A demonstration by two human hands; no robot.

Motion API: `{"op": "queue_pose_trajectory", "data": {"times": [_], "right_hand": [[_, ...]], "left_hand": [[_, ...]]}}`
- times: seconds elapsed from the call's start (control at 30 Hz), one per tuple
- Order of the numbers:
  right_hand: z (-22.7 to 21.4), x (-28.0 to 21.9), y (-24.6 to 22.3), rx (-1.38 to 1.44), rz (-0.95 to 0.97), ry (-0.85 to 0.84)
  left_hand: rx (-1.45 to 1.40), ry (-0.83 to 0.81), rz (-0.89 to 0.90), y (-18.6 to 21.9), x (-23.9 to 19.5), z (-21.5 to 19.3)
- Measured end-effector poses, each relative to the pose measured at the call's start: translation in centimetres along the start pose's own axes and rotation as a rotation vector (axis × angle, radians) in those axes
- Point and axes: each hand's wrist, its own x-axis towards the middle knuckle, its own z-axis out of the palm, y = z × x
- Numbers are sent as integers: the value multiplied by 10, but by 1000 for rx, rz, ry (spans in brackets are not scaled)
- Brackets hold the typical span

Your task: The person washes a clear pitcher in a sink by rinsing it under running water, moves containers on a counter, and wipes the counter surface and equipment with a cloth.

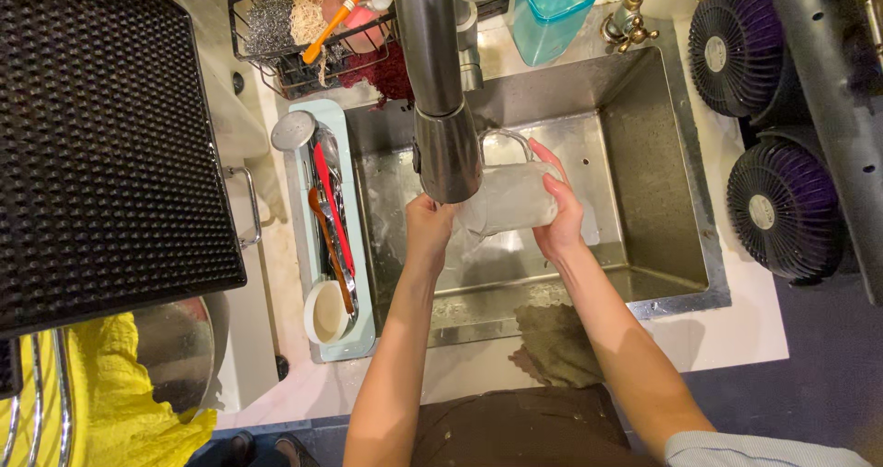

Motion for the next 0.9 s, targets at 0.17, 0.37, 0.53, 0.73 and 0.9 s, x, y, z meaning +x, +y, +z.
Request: {"op": "queue_pose_trajectory", "data": {"times": [0.17, 0.37, 0.53, 0.73, 0.9], "right_hand": [[4, -3, 2, 9, 41, 19], [10, -4, -1, 71, 126, 52], [12, -3, 0, 127, 219, 54], [1, -2, 14, -48, 77, 35], [-6, -2, 19, -259, -91, 89]], "left_hand": [[78, 95, 62, 1, 1, 3], [96, 52, 94, -1, 0, -2], [96, 25, 221, 5, 4, -2], [914, 196, 747, 32, -19, 1], [-104, -305, -182, 57, -18, 14]]}}
